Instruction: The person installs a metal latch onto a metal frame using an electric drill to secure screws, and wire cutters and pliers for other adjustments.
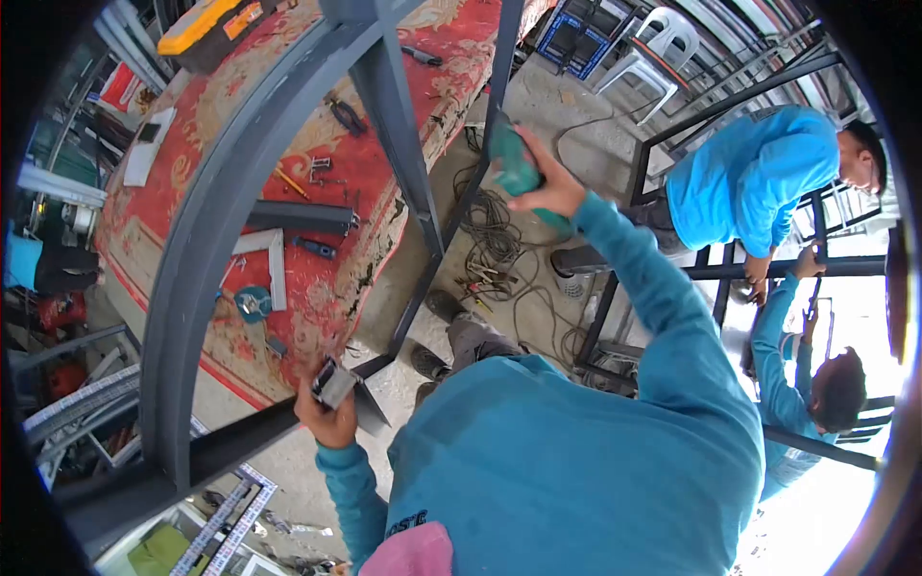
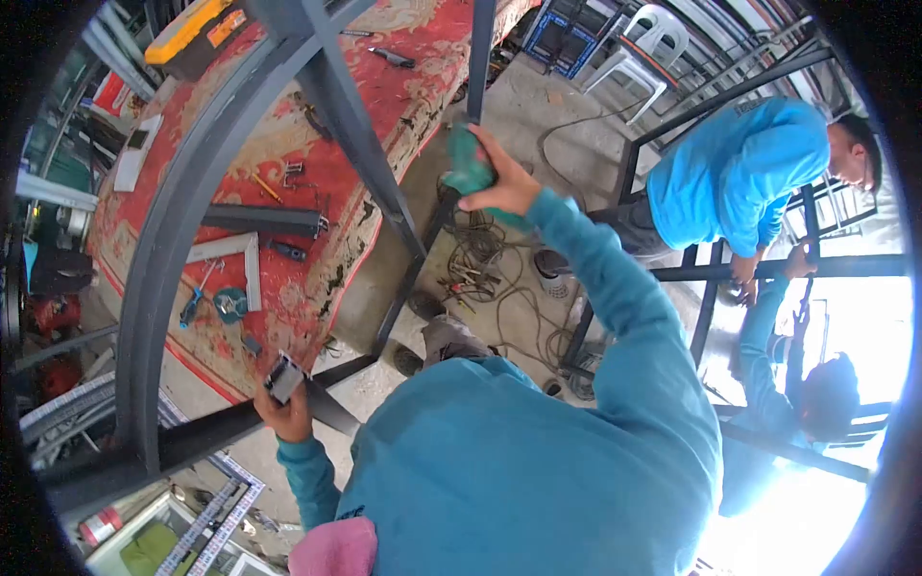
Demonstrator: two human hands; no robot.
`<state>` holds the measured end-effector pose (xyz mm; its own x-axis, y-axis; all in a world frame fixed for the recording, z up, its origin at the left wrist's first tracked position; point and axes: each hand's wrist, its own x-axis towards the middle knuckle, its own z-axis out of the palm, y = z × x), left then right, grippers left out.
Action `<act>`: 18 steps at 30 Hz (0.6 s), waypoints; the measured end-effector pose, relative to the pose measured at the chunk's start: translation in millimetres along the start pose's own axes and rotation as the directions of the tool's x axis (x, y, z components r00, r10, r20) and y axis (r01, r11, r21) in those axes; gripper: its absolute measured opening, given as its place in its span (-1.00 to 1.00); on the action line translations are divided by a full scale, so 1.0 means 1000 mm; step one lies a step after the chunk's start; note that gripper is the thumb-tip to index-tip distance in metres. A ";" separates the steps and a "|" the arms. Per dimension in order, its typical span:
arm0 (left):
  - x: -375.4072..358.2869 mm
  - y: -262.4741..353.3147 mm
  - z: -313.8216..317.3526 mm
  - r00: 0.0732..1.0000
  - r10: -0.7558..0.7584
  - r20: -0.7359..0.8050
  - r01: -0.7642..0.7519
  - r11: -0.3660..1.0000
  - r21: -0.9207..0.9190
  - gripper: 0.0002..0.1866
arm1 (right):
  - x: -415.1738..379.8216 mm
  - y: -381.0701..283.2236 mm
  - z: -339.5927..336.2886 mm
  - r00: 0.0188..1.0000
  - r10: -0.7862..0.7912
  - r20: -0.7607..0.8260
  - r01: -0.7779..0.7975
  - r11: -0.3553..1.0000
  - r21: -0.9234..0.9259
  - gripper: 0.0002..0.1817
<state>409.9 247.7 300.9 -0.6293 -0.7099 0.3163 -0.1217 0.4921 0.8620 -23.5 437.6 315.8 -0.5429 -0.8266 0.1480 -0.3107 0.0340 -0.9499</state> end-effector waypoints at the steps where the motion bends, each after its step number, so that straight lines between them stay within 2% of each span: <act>1: -0.004 0.004 -0.001 0.999 -0.051 0.001 0.051 0.998 0.023 -0.55 | 0.020 0.011 -0.007 0.997 0.060 0.045 -0.052 0.985 -0.167 0.19; 2: -0.005 0.006 0.001 0.995 -0.103 0.002 0.103 0.994 0.045 -0.54 | 0.042 0.025 -0.015 0.988 0.130 0.081 -0.097 0.939 -0.330 0.23; 3: -0.008 0.006 0.004 0.994 -0.109 0.030 0.107 0.992 0.060 -0.54 | 0.070 0.043 -0.022 0.990 0.102 0.099 -0.054 0.914 -0.402 0.26; 5: -0.013 0.002 0.009 0.978 -0.196 -0.070 0.198 0.980 0.026 -0.54 | 0.117 0.065 -0.021 0.993 0.085 0.087 -0.021 0.823 -0.568 0.28; 6: -0.011 -0.001 0.014 0.978 -0.209 -0.029 0.210 0.976 0.053 -0.54 | 0.141 0.073 -0.016 0.994 0.093 0.059 -0.031 0.752 -0.658 0.28; 7: -0.011 -0.002 0.016 0.968 -0.244 -0.050 0.244 0.970 -0.019 -0.56 | 0.172 0.109 -0.012 0.995 0.054 0.080 0.011 0.759 -0.652 0.28; 8: -0.011 0.002 0.017 0.956 -0.284 -0.073 0.277 0.957 -0.093 -0.57 | 0.193 0.125 -0.003 0.994 0.084 0.070 -0.012 0.718 -0.696 0.28; 9: -0.002 0.017 0.025 0.957 -0.266 -0.117 0.270 0.962 0.025 -0.55 | 0.221 0.138 0.008 0.992 0.103 0.071 -0.017 0.673 -0.739 0.28; 11: 0.007 0.024 0.041 0.952 -0.285 -0.109 0.290 0.956 0.036 -0.55 | 0.265 0.179 0.046 0.999 -0.051 0.003 0.039 0.712 -0.701 0.29; 12: 0.011 0.027 0.044 0.949 -0.289 -0.128 0.294 0.956 0.020 -0.54 | 0.267 0.187 0.054 0.999 -0.039 0.012 0.036 0.727 -0.686 0.29; 13: 0.014 0.029 0.046 0.945 -0.318 -0.076 0.319 0.948 -0.001 -0.51 | 0.278 0.190 0.063 1.000 -0.028 0.003 0.020 0.664 -0.747 0.14; 14: 0.015 0.028 0.050 0.941 -0.322 -0.104 0.326 0.945 0.020 -0.51 | 0.288 0.170 0.073 1.000 -0.027 -0.001 0.015 0.600 -0.800 0.00; 15: 0.013 0.025 0.056 0.927 -0.358 -0.109 0.356 0.934 -0.043 -0.50 | 0.296 0.147 0.074 0.999 -0.043 0.024 0.046 0.624 -0.780 0.00; 16: 0.013 0.026 0.059 0.911 -0.394 -0.117 0.383 0.918 -0.105 -0.49 | 0.296 0.122 0.061 0.956 0.226 0.185 -0.024 0.693 -0.720 -0.05; 17: 0.020 0.030 0.064 0.898 -0.428 -0.098 0.418 0.902 -0.105 -0.48 | 0.293 0.110 0.053 0.816 0.453 0.360 -0.105 0.728 -0.678 -0.08; 18: 0.029 0.035 0.070 0.898 -0.428 -0.098 0.419 0.902 -0.100 -0.51 | 0.291 0.113 0.056 0.819 0.436 0.373 -0.066 0.718 -0.693 -0.09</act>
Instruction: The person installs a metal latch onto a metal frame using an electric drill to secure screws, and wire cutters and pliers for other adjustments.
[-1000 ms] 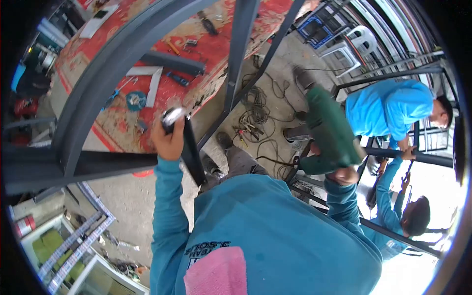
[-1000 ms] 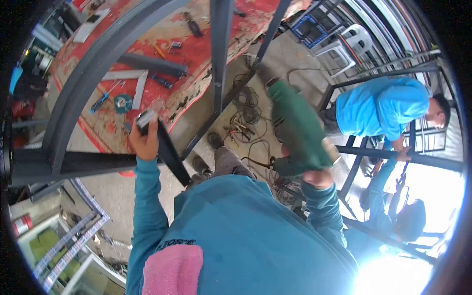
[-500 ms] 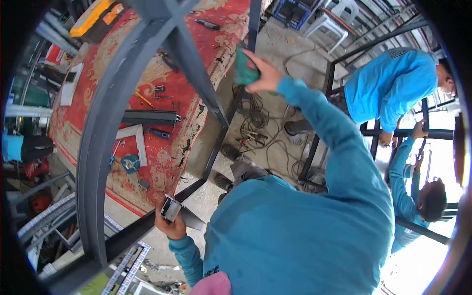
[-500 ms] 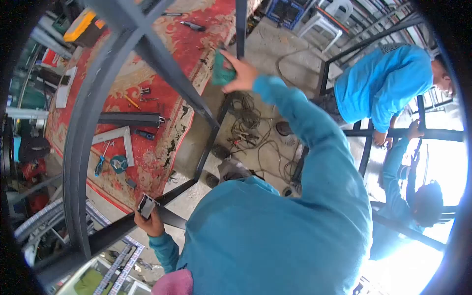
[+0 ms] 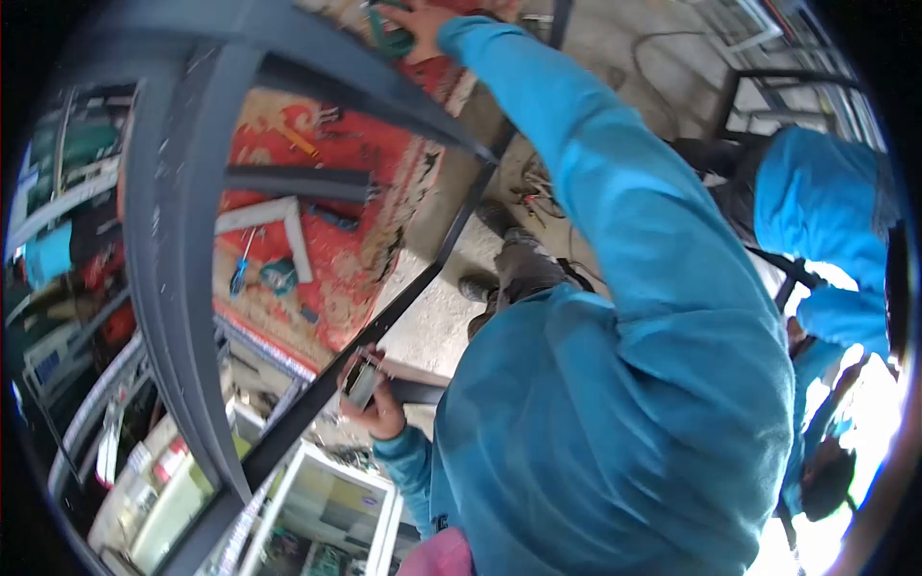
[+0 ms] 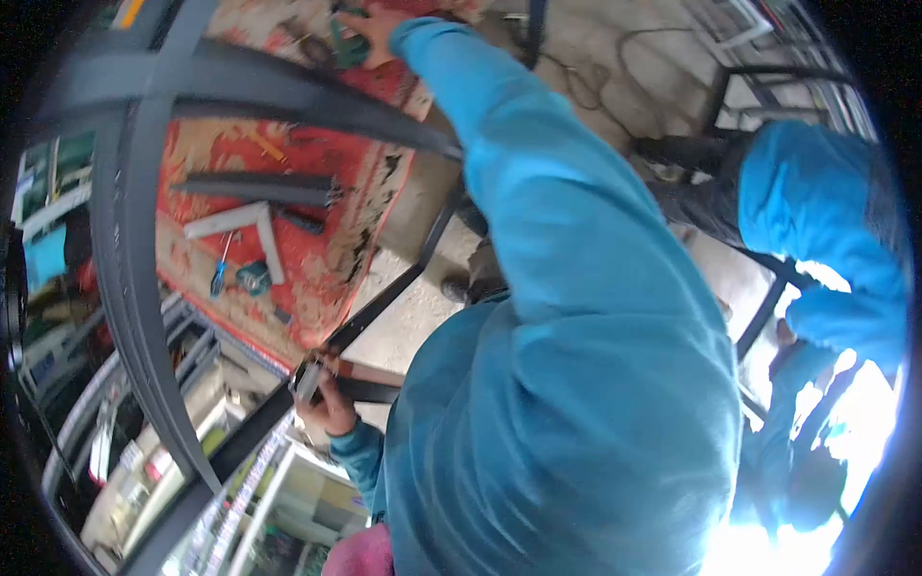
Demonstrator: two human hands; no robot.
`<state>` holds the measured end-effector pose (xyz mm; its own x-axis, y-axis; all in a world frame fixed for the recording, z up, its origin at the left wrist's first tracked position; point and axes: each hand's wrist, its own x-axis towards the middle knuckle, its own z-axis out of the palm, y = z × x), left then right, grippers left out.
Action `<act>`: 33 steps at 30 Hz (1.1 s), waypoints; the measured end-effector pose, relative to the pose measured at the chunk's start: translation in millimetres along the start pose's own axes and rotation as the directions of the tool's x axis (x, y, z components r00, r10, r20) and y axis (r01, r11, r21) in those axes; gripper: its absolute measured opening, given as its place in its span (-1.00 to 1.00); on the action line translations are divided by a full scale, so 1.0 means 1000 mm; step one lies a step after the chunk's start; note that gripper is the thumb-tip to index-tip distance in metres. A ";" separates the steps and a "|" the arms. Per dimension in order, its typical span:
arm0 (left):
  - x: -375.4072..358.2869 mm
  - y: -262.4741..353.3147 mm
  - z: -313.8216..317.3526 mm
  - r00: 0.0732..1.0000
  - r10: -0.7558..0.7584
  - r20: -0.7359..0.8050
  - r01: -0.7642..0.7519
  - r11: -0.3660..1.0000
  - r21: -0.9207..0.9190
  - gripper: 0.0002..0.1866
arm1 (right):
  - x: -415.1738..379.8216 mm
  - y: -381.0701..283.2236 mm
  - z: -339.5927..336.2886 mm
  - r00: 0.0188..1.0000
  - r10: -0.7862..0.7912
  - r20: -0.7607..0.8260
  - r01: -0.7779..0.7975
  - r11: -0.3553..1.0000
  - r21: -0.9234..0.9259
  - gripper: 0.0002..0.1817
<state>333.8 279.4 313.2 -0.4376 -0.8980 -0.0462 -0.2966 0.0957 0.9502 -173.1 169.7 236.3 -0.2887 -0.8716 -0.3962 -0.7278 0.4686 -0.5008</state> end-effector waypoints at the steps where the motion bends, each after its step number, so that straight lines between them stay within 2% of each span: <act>1: 0.002 0.000 0.002 1.000 -0.018 -0.001 0.018 1.000 -0.001 -0.54 | 0.005 0.004 0.006 1.000 -0.024 0.000 0.024 0.999 -0.038 -0.10; 2: 0.005 -0.003 0.005 0.999 -0.031 -0.011 0.031 0.999 -0.008 -0.56 | 0.109 0.081 0.073 0.969 -0.079 -0.233 0.133 0.965 0.224 0.00; 3: 0.010 -0.001 0.008 1.000 -0.020 -0.009 0.020 1.000 0.000 -0.57 | 0.054 0.047 0.034 0.986 -0.147 -0.081 0.129 0.973 -0.191 0.08; 4: 0.012 0.002 0.010 1.000 -0.012 -0.005 0.012 1.000 0.008 -0.59 | 0.061 0.065 0.044 0.962 -0.205 -0.179 0.175 0.970 -0.169 0.16; 5: 0.016 0.006 0.011 1.000 -0.006 0.012 0.006 1.000 0.013 -0.58 | 0.023 0.055 0.036 0.952 -0.126 -0.280 0.136 0.991 0.018 0.07; 6: 0.017 0.003 0.011 1.000 -0.018 0.004 0.018 1.000 0.017 -0.56 | 0.041 0.096 0.062 0.848 -0.053 -0.527 0.222 0.939 0.262 -0.04; 7: 0.018 0.005 0.010 1.000 -0.019 0.018 0.019 1.000 -0.013 -0.55 | 0.022 0.093 0.062 0.460 -0.211 -0.863 0.498 0.865 0.055 -0.29; 8: 0.022 0.007 0.010 0.999 -0.012 0.036 0.014 0.999 -0.049 -0.54 | -0.035 0.054 0.062 0.384 -0.046 -0.922 0.604 0.768 0.213 -0.67; 9: 0.024 0.005 0.012 0.999 0.023 0.035 -0.021 0.998 -0.067 -0.62 | -0.077 0.038 0.070 0.387 0.023 -0.922 0.642 0.710 0.288 -0.86; 10: 0.026 0.002 0.011 0.999 0.026 0.021 -0.025 0.997 -0.070 -0.62 | -0.120 0.020 0.083 0.475 -0.050 -0.879 0.634 0.712 0.302 -0.88; 11: 0.027 -0.001 0.010 0.998 0.032 0.056 -0.031 0.999 -0.026 -0.56 | -0.171 -0.025 0.090 0.590 -0.082 -0.803 0.634 0.663 0.398 -0.85; 12: 0.027 -0.004 0.009 0.994 0.036 0.101 -0.037 0.999 0.016 -0.51 | -0.206 -0.058 0.099 0.645 -0.206 -0.736 0.667 0.622 0.410 -0.83; 13: 0.027 -0.006 0.013 0.994 0.048 0.097 -0.046 0.999 -0.019 -0.51 | -0.232 -0.087 0.101 0.677 -0.355 -0.645 0.709 0.550 0.442 -0.84; 14: 0.027 -0.009 0.013 0.992 0.056 0.109 -0.053 0.998 -0.031 -0.51 | -0.244 -0.114 0.104 0.632 -0.467 -0.619 0.765 0.506 0.399 -0.81; 15: 0.027 -0.012 0.011 0.987 0.079 0.142 -0.073 0.996 -0.046 -0.52 | -0.255 -0.139 0.109 0.621 -0.509 -0.596 0.782 0.457 0.424 -0.72; 17: 0.023 -0.013 0.004 0.970 0.142 0.196 -0.136 0.990 -0.043 -0.53 | -0.262 -0.181 0.119 0.531 -0.556 -0.639 0.835 0.470 0.285 -0.69; 18: 0.020 -0.012 0.000 0.967 0.163 0.197 -0.155 0.986 -0.054 -0.53 | -0.265 -0.192 0.127 0.518 -0.561 -0.646 0.840 0.474 0.263 -0.69; 20: 0.007 -0.006 -0.014 0.949 0.268 0.167 -0.271 0.962 -0.001 -0.53 | -0.271 -0.211 0.146 0.363 -0.735 -0.573 0.915 0.398 0.068 -0.70; 21: 0.000 -0.003 -0.024 0.939 0.293 0.181 -0.298 0.955 -0.001 -0.55 | -0.277 -0.218 0.152 0.340 -0.784 -0.519 0.923 0.385 0.024 -0.73; 22: -0.012 -0.006 -0.038 0.936 0.306 0.175 -0.310 0.951 -0.005 -0.55 | -0.284 -0.227 0.161 0.330 -0.789 -0.518 0.925 0.381 0.010 -0.73; 24: -0.040 -0.015 -0.069 0.972 0.113 0.208 -0.112 0.994 -0.019 -0.57 | -0.298 -0.250 0.181 0.403 -0.573 -0.714 0.900 0.390 0.195 -0.78; 25: -0.055 -0.019 -0.086 0.975 0.135 0.175 -0.137 0.991 -0.003 -0.59 | -0.304 -0.264 0.188 0.446 -0.442 -0.778 0.870 0.418 0.262 -0.87; 26: -0.072 -0.029 -0.106 0.975 0.147 0.164 -0.147 0.989 -0.011 -0.59 | -0.313 -0.278 0.200 0.435 -0.455 -0.777 0.876 0.414 0.248 -0.87; 27: -0.088 -0.043 -0.128 0.972 0.212 0.105 -0.218 0.975 0.046 -0.59 | -0.320 -0.290 0.214 0.662 -0.353 -0.662 0.749 0.349 0.563 -0.90; 28: -0.104 -0.054 -0.149 0.960 0.277 0.048 -0.281 0.954 0.106 -0.59 | -0.326 -0.299 0.228 0.841 -0.274 -0.466 0.530 0.250 0.810 -0.92; 29: -0.121 -0.059 -0.173 0.979 0.203 0.026 -0.204 0.976 0.079 -0.60 | -0.332 -0.308 0.243 0.820 -0.330 -0.467 0.555 0.261 0.790 -0.90; 30: -0.137 -0.065 -0.196 0.981 0.190 -0.039 -0.186 0.979 0.089 -0.60 | -0.337 -0.316 0.257 0.817 -0.342 -0.464 0.558 0.269 0.785 -0.90; 31: -0.152 -0.072 -0.221 0.970 0.212 -0.122 -0.205 0.976 0.067 -0.59 | -0.341 -0.323 0.271 0.828 -0.366 -0.425 0.534 0.285 0.796 -0.89; 32: -0.164 -0.074 -0.249 0.950 0.267 -0.162 -0.247 0.960 0.130 -0.60 | -0.344 -0.328 0.282 0.837 -0.384 -0.389 0.512 0.300 0.805 -0.89; 33: -0.174 -0.079 -0.277 0.915 0.334 -0.228 -0.312 0.942 0.127 -0.62 | -0.347 -0.329 0.290 0.815 -0.413 -0.407 0.564 0.406 0.719 -0.90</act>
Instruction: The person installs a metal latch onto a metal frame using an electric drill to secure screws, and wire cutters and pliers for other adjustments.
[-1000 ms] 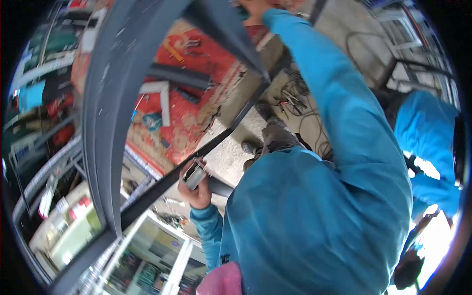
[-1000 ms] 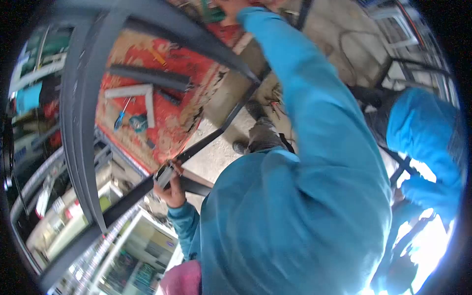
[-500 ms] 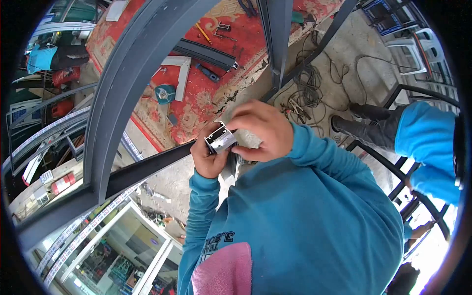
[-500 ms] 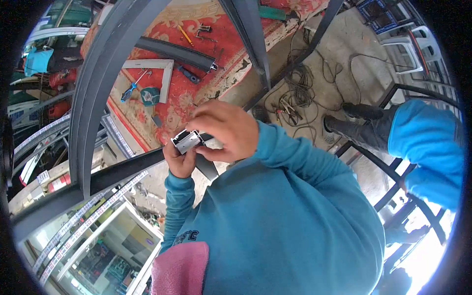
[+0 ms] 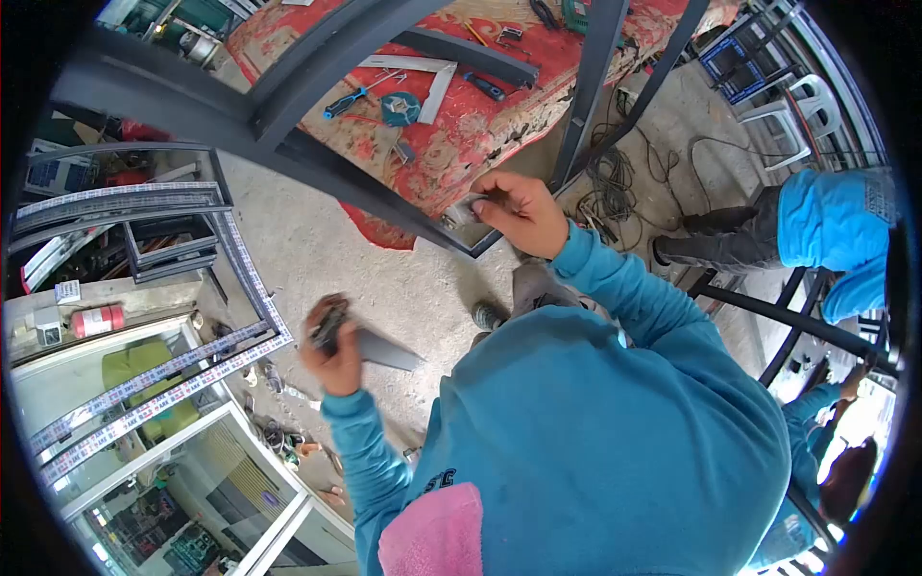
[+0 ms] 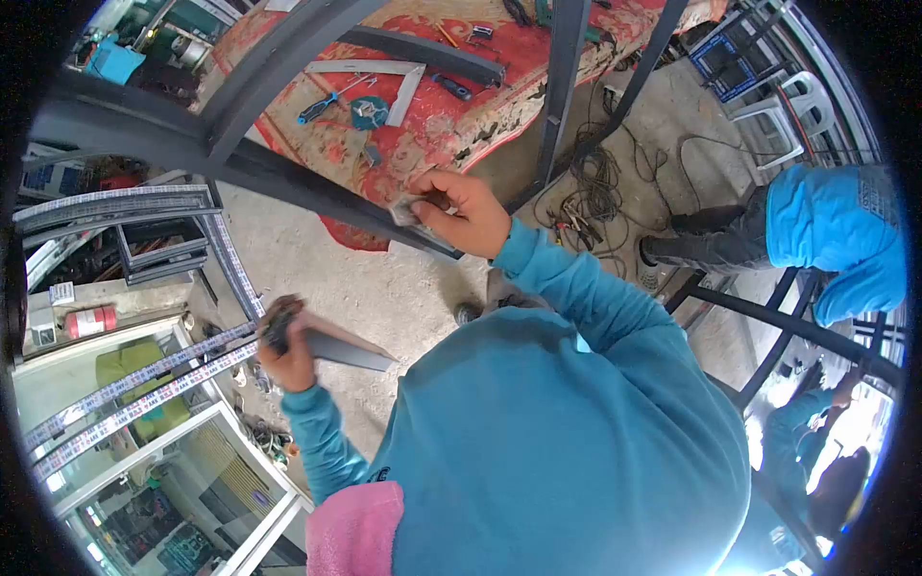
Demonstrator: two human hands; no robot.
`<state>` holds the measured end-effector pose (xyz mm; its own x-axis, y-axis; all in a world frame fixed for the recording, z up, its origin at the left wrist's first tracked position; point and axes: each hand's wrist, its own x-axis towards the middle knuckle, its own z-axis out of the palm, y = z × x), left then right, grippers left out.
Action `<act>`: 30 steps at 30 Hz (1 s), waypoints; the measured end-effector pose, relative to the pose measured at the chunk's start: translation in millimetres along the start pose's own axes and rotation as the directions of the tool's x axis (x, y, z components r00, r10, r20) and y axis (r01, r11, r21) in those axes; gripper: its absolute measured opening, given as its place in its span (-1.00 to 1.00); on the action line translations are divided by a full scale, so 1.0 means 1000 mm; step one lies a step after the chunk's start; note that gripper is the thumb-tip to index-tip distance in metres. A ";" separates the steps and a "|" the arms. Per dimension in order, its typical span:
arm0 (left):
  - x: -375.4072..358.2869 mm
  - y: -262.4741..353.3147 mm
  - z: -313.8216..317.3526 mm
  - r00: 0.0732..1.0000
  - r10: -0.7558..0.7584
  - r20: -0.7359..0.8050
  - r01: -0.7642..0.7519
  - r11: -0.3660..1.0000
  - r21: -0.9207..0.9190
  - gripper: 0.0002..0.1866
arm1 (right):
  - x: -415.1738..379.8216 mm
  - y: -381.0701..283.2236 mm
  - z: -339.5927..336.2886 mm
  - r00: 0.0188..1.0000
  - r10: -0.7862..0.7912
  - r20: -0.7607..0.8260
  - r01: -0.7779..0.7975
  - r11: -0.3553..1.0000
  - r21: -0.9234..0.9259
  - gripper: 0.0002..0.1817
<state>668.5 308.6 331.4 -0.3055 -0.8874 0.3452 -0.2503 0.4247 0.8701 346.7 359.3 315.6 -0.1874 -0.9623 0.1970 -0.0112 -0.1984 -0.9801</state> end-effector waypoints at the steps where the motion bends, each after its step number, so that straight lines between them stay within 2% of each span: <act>1: -0.002 0.002 -0.027 0.992 -0.059 -0.113 0.053 0.997 -0.053 -0.65 | -0.007 0.009 0.006 1.000 -0.005 -0.006 0.005 1.000 -0.007 -0.90; 2: 0.008 0.004 -0.054 0.985 -0.038 -0.166 0.019 0.993 -0.113 -0.67 | -0.013 0.022 0.012 0.995 0.098 0.012 -0.098 0.994 0.045 -0.90; 4: 0.035 0.023 -0.103 0.958 0.035 -0.285 -0.057 0.996 -0.068 -0.67 | -0.023 0.039 0.023 0.950 0.293 0.105 -0.307 0.939 0.157 -0.89; 5: 0.051 0.029 -0.125 0.949 0.121 -0.290 -0.144 0.988 -0.059 -0.67 | -0.029 0.044 0.032 0.953 0.284 0.104 -0.298 0.943 0.149 -0.89; 6: 0.067 0.033 -0.148 0.929 0.130 -0.347 -0.136 0.991 0.007 -0.62 | -0.034 0.049 0.039 0.961 0.221 0.165 -0.232 0.971 0.050 -0.89; 7: 0.085 0.042 -0.159 0.842 0.119 -0.525 -0.128 0.992 0.020 -0.57 | -0.039 0.055 0.049 0.959 0.164 0.232 -0.158 0.986 -0.044 -0.89; 8: 0.106 0.056 -0.169 0.868 0.131 -0.479 -0.170 0.985 -0.039 -0.53 | -0.044 0.066 0.062 0.950 0.182 0.253 -0.199 0.979 0.044 -0.87; 9: 0.129 0.063 -0.184 0.837 0.136 -0.530 -0.154 0.988 0.012 -0.48 | -0.046 0.076 0.076 0.941 0.197 0.276 -0.240 0.962 0.132 -0.86; 11: 0.177 0.082 -0.195 0.800 0.187 -0.570 -0.259 0.965 -0.048 -0.42 | -0.045 0.084 0.102 0.937 0.190 0.294 -0.241 0.959 0.149 -0.86; 13: 0.224 0.088 -0.213 0.796 0.113 -0.595 -0.236 0.963 -0.133 -0.45 | -0.033 0.093 0.127 0.932 0.177 0.317 -0.237 0.958 0.163 -0.86; 15: 0.276 0.066 -0.247 0.843 0.057 -0.535 -0.259 0.915 -0.310 -0.47 | -0.010 0.102 0.149 0.889 0.291 0.353 -0.381 0.897 0.223 -0.87; 17: 0.319 0.052 -0.247 0.889 0.086 -0.450 -0.290 0.866 -0.408 -0.48 | 0.018 0.116 0.169 0.885 0.257 0.387 -0.364 0.902 0.234 -0.89; 19: 0.351 0.052 -0.216 0.853 0.095 -0.514 -0.358 0.823 -0.442 -0.50 | 0.049 0.120 0.185 0.880 0.241 0.410 -0.360 0.900 0.244 -0.91; 21: 0.390 0.030 -0.206 0.872 0.068 -0.485 -0.352 0.775 -0.524 -0.49 | 0.077 0.119 0.199 0.871 0.322 0.372 -0.442 0.843 0.305 -0.94; 23: 0.425 0.007 -0.194 0.869 0.051 -0.493 -0.363 0.742 -0.564 -0.49 | 0.105 0.123 0.207 0.889 0.305 0.342 -0.417 0.847 0.330 -0.95; 26: 0.462 -0.013 -0.169 0.836 0.022 -0.549 -0.401 0.708 -0.582 -0.55 | 0.125 0.132 0.216 0.923 0.309 0.230 -0.364 0.895 0.258 -0.93; 28: 0.491 -0.027 -0.155 0.795 -0.020 -0.606 -0.439 0.670 -0.599 -0.56 | 0.138 0.134 0.219 0.897 0.407 0.172 -0.441 0.800 0.407 -0.92; 30: 0.524 -0.047 -0.148 0.842 -0.033 -0.539 -0.390 0.652 -0.650 -0.52 | 0.148 0.125 0.220 0.909 0.397 0.123 -0.411 0.812 0.414 -0.93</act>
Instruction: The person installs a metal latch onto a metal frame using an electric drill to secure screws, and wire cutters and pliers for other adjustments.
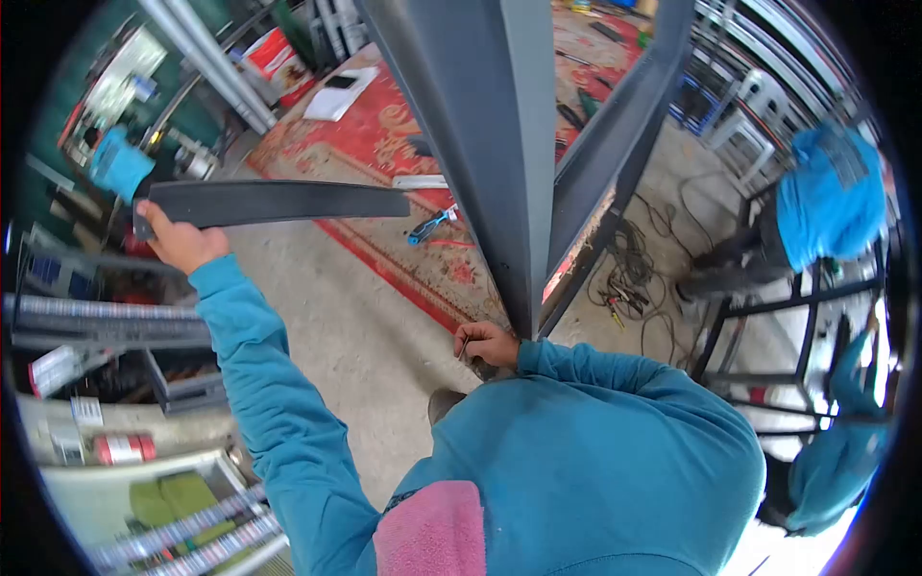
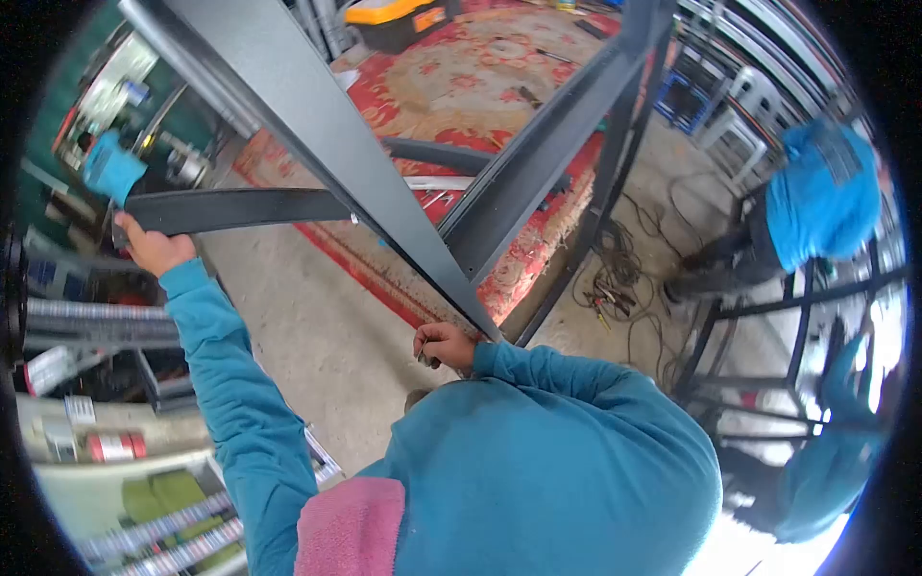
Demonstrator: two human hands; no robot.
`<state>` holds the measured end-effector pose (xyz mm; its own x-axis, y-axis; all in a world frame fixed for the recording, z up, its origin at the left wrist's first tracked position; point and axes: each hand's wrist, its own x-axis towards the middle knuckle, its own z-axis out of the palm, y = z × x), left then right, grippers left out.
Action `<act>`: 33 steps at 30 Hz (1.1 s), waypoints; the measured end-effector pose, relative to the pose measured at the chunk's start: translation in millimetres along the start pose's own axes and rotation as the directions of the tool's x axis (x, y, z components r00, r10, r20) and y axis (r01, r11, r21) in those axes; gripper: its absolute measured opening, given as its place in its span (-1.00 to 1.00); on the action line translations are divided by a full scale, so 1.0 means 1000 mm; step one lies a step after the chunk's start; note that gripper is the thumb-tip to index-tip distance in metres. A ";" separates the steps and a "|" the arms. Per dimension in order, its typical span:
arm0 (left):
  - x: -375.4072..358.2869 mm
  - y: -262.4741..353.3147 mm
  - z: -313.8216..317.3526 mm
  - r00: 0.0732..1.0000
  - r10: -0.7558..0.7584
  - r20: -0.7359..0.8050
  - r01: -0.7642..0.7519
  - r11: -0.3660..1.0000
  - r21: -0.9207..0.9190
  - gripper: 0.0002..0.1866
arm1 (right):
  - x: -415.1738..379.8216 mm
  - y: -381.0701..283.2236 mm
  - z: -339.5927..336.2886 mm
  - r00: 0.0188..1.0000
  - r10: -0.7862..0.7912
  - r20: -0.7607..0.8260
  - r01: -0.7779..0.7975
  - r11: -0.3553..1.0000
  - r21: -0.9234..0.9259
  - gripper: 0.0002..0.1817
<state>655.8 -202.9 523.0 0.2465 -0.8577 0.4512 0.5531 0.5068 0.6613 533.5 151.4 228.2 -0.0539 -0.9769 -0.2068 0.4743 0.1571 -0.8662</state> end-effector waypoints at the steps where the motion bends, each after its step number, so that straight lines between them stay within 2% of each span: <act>1: 0.011 -0.017 -0.001 0.999 -0.047 0.018 0.047 0.999 0.004 -0.47 | 0.003 -0.003 0.003 1.000 -0.011 -0.004 0.011 1.000 -0.004 -0.94; 2: 0.022 -0.036 -0.004 0.997 -0.066 0.038 0.067 0.998 -0.010 -0.45 | 0.009 -0.002 0.003 0.998 -0.040 -0.056 0.040 0.999 0.011 -0.94; 4: 0.037 -0.075 -0.024 0.970 -0.223 0.098 0.231 0.970 -0.079 -0.43 | 0.023 0.002 0.005 0.997 -0.060 -0.047 0.060 0.998 0.000 -0.86; 5: 0.029 -0.082 -0.022 0.969 -0.225 0.105 0.237 0.964 -0.120 -0.43 | 0.034 -0.002 0.010 0.992 -0.092 -0.090 0.094 0.995 0.017 -0.86; 7: 0.003 -0.085 -0.020 0.961 -0.252 0.111 0.269 0.945 -0.183 -0.43 | 0.063 -0.019 0.028 0.977 -0.038 -0.210 0.040 0.999 0.006 -0.74; 9: -0.004 -0.097 -0.037 0.943 -0.316 0.106 0.333 0.916 -0.225 -0.43 | 0.097 -0.040 0.052 0.928 -0.099 -0.360 0.169 0.971 0.168 -0.67; 10: -0.003 -0.110 -0.053 0.930 -0.353 0.104 0.368 0.897 -0.245 -0.43 | 0.120 -0.045 0.061 0.908 -0.075 -0.412 0.249 0.887 0.389 -0.67; 11: -0.003 -0.125 -0.075 0.919 -0.372 0.128 0.389 0.907 -0.161 -0.44 | 0.144 -0.054 0.065 0.889 -0.052 -0.456 0.337 0.749 0.570 -0.67; 12: -0.002 -0.134 -0.095 0.907 -0.393 0.151 0.407 0.910 -0.078 -0.46 | 0.163 -0.061 0.067 0.877 -0.042 -0.479 0.387 0.652 0.652 -0.70; 13: -0.006 -0.128 -0.107 0.854 -0.503 0.131 0.516 0.852 -0.091 -0.47 | 0.176 -0.065 0.067 0.867 -0.030 -0.498 0.432 0.542 0.721 -0.71; 14: -0.010 -0.120 -0.120 0.787 -0.607 0.107 0.616 0.781 -0.100 -0.48 | 0.185 -0.066 0.065 0.840 -0.035 -0.541 0.477 0.523 0.707 -0.71; 16: -0.012 -0.149 -0.185 0.825 -0.520 0.219 0.518 0.852 0.073 -0.42 | 0.193 -0.058 0.063 0.828 -0.072 -0.556 0.480 0.602 0.638 -0.72; 17: -0.015 -0.144 -0.205 0.737 -0.641 0.216 0.652 0.758 0.024 -0.41 | 0.194 -0.049 0.065 0.810 -0.074 -0.582 0.508 0.586 0.631 -0.72; 18: -0.022 -0.136 -0.224 0.633 -0.744 0.213 0.765 0.644 -0.023 -0.40 | 0.195 -0.039 0.070 0.793 -0.023 -0.609 0.467 0.664 0.583 -0.72; 19: -0.030 -0.130 -0.242 0.561 -0.811 0.166 0.825 0.563 -0.037 -0.39 | 0.196 -0.030 0.076 0.775 0.027 -0.632 0.411 0.738 0.535 -0.71; 20: -0.032 -0.130 -0.264 0.483 -0.868 0.116 0.876 0.481 -0.048 -0.39 | 0.192 -0.027 0.090 0.786 -0.026 -0.617 0.403 0.779 0.481 -0.69; 21: -0.031 -0.150 -0.304 0.458 -0.885 0.084 0.887 0.461 0.031 -0.38 | 0.190 -0.021 0.101 0.780 -0.023 -0.625 0.413 0.769 0.487 -0.69; 22: -0.032 -0.172 -0.349 0.438 -0.898 0.046 0.892 0.440 0.103 -0.37 | 0.189 -0.015 0.112 0.739 -0.025 -0.673 0.369 0.851 0.373 -0.67; 23: -0.033 -0.176 -0.385 0.407 -0.913 -0.009 0.826 0.363 0.432 -0.38 | 0.191 -0.009 0.122 0.699 -0.033 -0.715 0.306 0.916 0.257 -0.65; 24: -0.038 -0.171 -0.410 0.393 -0.916 -0.074 0.671 0.231 0.704 -0.39 | 0.205 0.010 0.121 0.683 0.032 -0.730 0.222 0.942 0.250 -0.55; 25: -0.047 -0.163 -0.418 0.392 -0.917 -0.077 0.670 0.227 0.706 -0.39 | 0.210 0.022 0.127 0.683 0.036 -0.729 0.221 0.942 0.254 -0.55; 27: -0.067 -0.148 -0.421 0.666 -0.717 -0.206 0.476 0.195 0.858 -0.37 | 0.213 0.045 0.136 0.592 -0.278 -0.757 0.339 0.938 -0.080 -0.44; 28: -0.071 -0.137 -0.426 0.505 -0.855 0.122 0.494 0.402 0.771 -0.28 | 0.217 0.055 0.135 0.581 -0.344 -0.738 0.316 0.931 -0.184 -0.36; 29: -0.076 -0.121 -0.418 0.504 -0.858 0.102 0.498 0.386 0.776 -0.28 | 0.213 0.057 0.142 0.592 -0.326 -0.737 0.304 0.937 -0.171 -0.36; 30: -0.086 -0.110 -0.394 0.375 -0.778 0.503 0.176 0.593 0.786 -0.29 | 0.208 0.049 0.150 0.657 -0.248 -0.712 0.271 0.959 -0.084 -0.40; 31: -0.096 -0.107 -0.375 0.105 -0.604 0.790 -0.113 0.782 0.613 -0.31 | 0.204 0.041 0.152 0.715 -0.175 -0.676 0.234 0.972 -0.004 -0.43; 32: -0.103 -0.110 -0.364 0.117 -0.608 0.785 -0.114 0.777 0.619 -0.31 | 0.204 0.039 0.152 0.725 -0.172 -0.667 0.227 0.974 -0.004 -0.43; 33: -0.109 -0.114 -0.354 0.083 -0.766 0.637 -0.051 0.635 0.771 -0.37 | 0.203 0.035 0.149 0.752 -0.088 -0.654 0.155 0.987 0.045 -0.44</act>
<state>847.4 -198.0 186.7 -0.9106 -0.4040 -0.0875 -0.2745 0.4327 0.8587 670.1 -63.5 223.9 -0.6568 -0.6535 -0.3763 0.4993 -0.0028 -0.8664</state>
